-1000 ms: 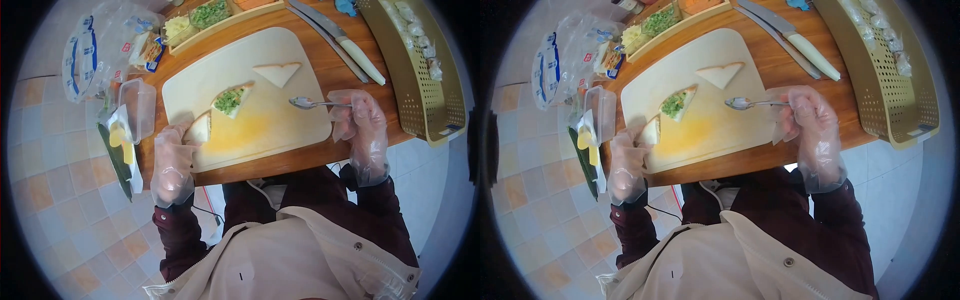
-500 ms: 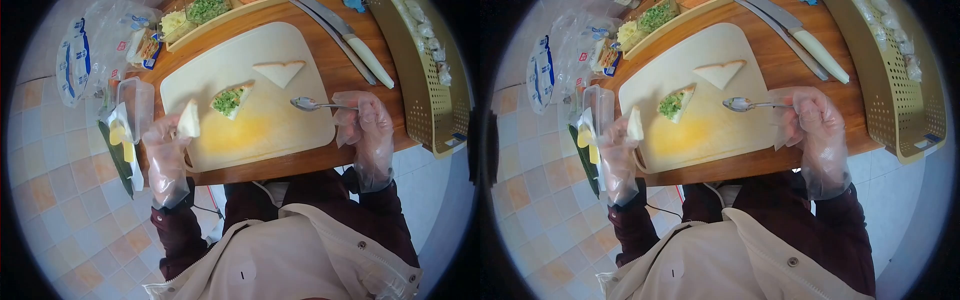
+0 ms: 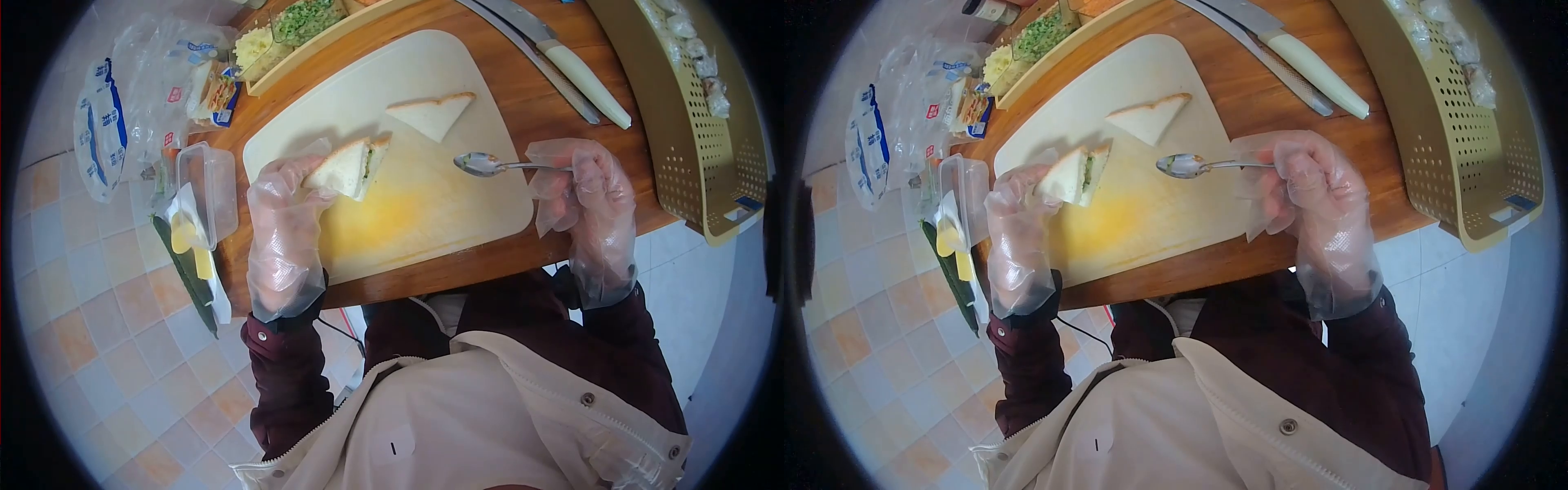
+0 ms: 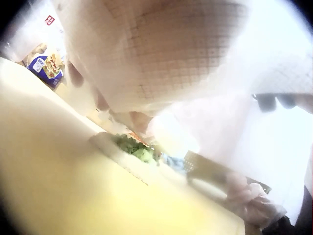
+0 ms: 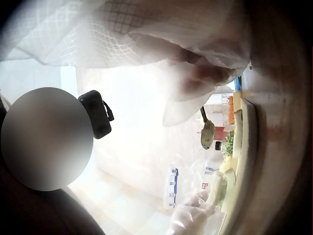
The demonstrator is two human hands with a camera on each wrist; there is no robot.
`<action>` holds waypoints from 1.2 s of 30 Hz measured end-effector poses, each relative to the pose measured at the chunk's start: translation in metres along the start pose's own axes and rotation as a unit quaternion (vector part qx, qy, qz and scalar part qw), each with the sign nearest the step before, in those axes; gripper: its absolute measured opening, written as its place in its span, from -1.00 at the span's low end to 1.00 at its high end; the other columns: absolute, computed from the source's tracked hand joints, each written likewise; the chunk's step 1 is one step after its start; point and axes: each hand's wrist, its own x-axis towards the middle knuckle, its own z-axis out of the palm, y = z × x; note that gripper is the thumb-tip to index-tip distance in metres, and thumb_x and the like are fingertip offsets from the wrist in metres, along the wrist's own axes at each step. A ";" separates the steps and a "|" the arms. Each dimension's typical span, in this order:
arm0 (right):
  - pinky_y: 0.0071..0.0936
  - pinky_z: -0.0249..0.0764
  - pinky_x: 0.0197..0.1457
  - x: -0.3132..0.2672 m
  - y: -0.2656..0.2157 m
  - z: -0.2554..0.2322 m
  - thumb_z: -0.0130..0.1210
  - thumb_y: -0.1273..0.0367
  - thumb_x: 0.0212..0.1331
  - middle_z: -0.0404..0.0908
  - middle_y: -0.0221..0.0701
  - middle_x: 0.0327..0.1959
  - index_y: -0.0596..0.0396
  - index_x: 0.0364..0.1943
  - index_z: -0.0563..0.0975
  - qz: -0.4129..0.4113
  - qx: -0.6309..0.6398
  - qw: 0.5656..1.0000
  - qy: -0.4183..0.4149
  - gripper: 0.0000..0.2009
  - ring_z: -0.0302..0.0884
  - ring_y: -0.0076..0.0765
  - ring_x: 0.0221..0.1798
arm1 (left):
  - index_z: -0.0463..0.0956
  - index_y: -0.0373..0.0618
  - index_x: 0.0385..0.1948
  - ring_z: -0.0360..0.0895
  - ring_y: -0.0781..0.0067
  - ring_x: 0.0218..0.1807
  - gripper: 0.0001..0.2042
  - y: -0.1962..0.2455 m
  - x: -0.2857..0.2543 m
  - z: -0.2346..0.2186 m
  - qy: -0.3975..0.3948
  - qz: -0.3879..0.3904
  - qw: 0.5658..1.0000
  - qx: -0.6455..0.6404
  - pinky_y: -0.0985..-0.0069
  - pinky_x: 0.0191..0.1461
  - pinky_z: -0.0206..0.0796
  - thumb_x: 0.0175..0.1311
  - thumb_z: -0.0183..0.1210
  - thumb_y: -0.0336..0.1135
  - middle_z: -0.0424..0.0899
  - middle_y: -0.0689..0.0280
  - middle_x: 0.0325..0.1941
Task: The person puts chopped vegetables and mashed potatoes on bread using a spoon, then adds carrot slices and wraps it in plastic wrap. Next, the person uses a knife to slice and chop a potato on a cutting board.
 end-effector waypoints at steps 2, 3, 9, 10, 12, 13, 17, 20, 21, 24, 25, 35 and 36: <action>-0.62 0.46 -0.42 0.001 0.001 0.000 0.07 0.10 0.61 0.61 -0.45 -0.41 0.30 0.11 0.58 -0.006 -0.007 1.000 0.000 -0.56 0.51 -0.63 -0.44 | 0.58 -0.24 0.12 0.48 0.07 0.30 -0.69 -0.004 -0.001 0.000 0.008 0.024 1.000 0.007 0.29 0.40 0.27 0.35 0.19 -0.55 0.55 0.04 0.23; -0.63 0.46 -0.44 0.001 0.001 -0.001 0.07 0.10 0.61 0.61 -0.45 -0.42 0.31 0.11 0.58 -0.013 -0.014 1.000 -0.001 -0.55 0.51 -0.63 -0.44 | 0.51 -0.22 0.08 0.46 0.06 0.34 -0.75 -0.010 -0.002 0.001 -0.002 0.066 0.998 -0.023 0.21 0.43 0.25 0.41 0.12 -0.44 0.54 0.03 0.26; -0.62 0.43 -0.50 0.001 -0.001 0.002 0.05 0.08 0.61 0.59 -0.44 -0.46 0.34 0.11 0.58 -0.014 -0.011 1.000 -0.006 -0.52 0.47 -0.63 -0.50 | 0.46 -0.12 0.00 0.41 -0.02 0.43 -0.83 -0.019 0.000 -0.005 -0.029 0.135 0.990 -0.029 0.12 0.47 0.21 0.46 0.08 -0.38 0.48 -0.01 0.36; -0.62 0.43 -0.50 0.000 -0.001 0.002 0.05 0.08 0.61 0.59 -0.44 -0.46 0.34 0.11 0.58 -0.014 -0.011 1.000 -0.005 -0.52 0.47 -0.63 -0.50 | 0.47 -0.09 0.01 0.41 -0.01 0.43 -0.81 -0.017 0.001 -0.004 -0.033 0.142 0.989 -0.029 0.17 0.46 0.23 0.43 0.11 -0.49 0.48 0.00 0.36; -0.60 0.45 -0.49 0.000 -0.001 0.001 0.05 0.08 0.61 0.58 -0.45 -0.45 0.34 0.11 0.57 -0.008 -0.006 1.000 -0.004 -0.52 0.46 -0.63 -0.50 | 0.49 -0.09 0.01 0.39 0.02 0.47 -0.77 -0.010 -0.001 0.000 -0.020 0.074 0.986 -0.147 0.23 0.46 0.25 0.38 0.18 -0.56 0.47 0.03 0.38; -0.60 0.45 -0.49 0.000 -0.001 0.001 0.05 0.08 0.61 0.58 -0.45 -0.45 0.34 0.11 0.57 -0.008 -0.006 1.000 -0.003 -0.52 0.46 -0.63 -0.50 | 0.50 -0.10 0.01 0.38 0.03 0.48 -0.77 -0.011 -0.001 0.000 -0.013 0.035 0.978 -0.205 0.24 0.47 0.24 0.38 0.20 -0.55 0.47 0.03 0.39; -0.69 0.37 -0.37 -0.002 -0.003 0.004 0.08 0.13 0.60 0.57 -0.56 -0.38 0.18 -0.01 0.62 0.002 0.004 1.000 -0.002 -0.65 0.45 -0.72 -0.39 | 0.51 -0.23 0.17 0.30 0.10 0.58 -0.61 -0.019 0.001 -0.009 -0.073 0.147 0.924 -0.344 0.32 0.52 0.21 0.30 0.28 -0.48 0.39 0.00 0.50; -0.69 0.37 -0.36 -0.003 -0.005 0.007 0.08 0.13 0.60 0.57 -0.56 -0.38 0.18 -0.01 0.62 0.011 0.010 1.000 0.010 -0.65 0.45 -0.72 -0.39 | 0.36 -0.33 0.42 0.18 0.03 0.67 -0.28 -0.004 0.004 -0.019 -0.069 -0.035 0.986 -0.149 0.25 0.62 0.13 0.24 0.43 -0.26 0.20 -0.11 0.64; -0.69 0.37 -0.36 -0.003 -0.006 0.007 0.08 0.12 0.60 0.57 -0.56 -0.38 0.18 -0.01 0.62 0.016 0.009 1.000 0.011 -0.65 0.45 -0.72 -0.39 | 0.28 -0.25 0.50 0.15 -0.05 0.68 -0.16 -0.002 0.007 -0.018 -0.096 0.065 0.993 -0.019 0.16 0.65 0.06 0.28 0.29 0.11 0.15 -0.14 0.67; -0.69 0.37 -0.36 -0.003 -0.007 0.005 0.09 0.12 0.59 0.58 -0.56 -0.38 0.17 -0.01 0.62 0.020 0.003 1.000 0.001 -0.65 0.45 -0.73 -0.39 | 0.11 -0.26 0.60 0.07 -0.19 0.70 0.15 0.013 0.013 -0.011 -0.155 0.156 0.961 0.168 0.13 0.70 -0.08 0.22 0.11 0.59 0.03 -0.21 0.71; -0.69 0.37 -0.36 -0.003 -0.007 0.005 0.09 0.12 0.59 0.58 -0.56 -0.38 0.17 -0.01 0.62 0.020 0.003 1.000 0.003 -0.65 0.45 -0.73 -0.39 | 0.02 -0.34 0.62 0.00 -0.25 0.71 0.29 0.017 0.015 -0.008 -0.188 0.147 0.945 0.224 0.19 0.72 -0.14 0.11 0.07 0.71 -0.03 -0.24 0.72; -0.69 0.36 -0.36 -0.004 -0.006 0.005 0.08 0.11 0.58 0.57 -0.55 -0.39 0.17 0.00 0.62 0.013 0.009 1.000 0.002 -0.64 0.45 -0.70 -0.39 | -0.15 -0.50 0.60 -0.27 -0.33 0.75 0.46 0.016 0.016 0.007 -0.237 0.121 0.941 0.208 0.01 0.77 -0.40 -0.07 -0.03 0.79 -0.17 -0.34 0.71; -0.69 0.36 -0.36 -0.004 -0.006 0.006 0.08 0.11 0.58 0.57 -0.55 -0.38 0.17 0.00 0.62 0.012 0.007 1.000 0.009 -0.64 0.45 -0.70 -0.39 | -0.15 -0.49 0.61 -0.28 -0.33 0.75 0.45 0.014 0.015 0.008 -0.228 0.135 0.940 0.214 0.00 0.77 -0.41 -0.06 -0.05 0.79 -0.18 -0.34 0.71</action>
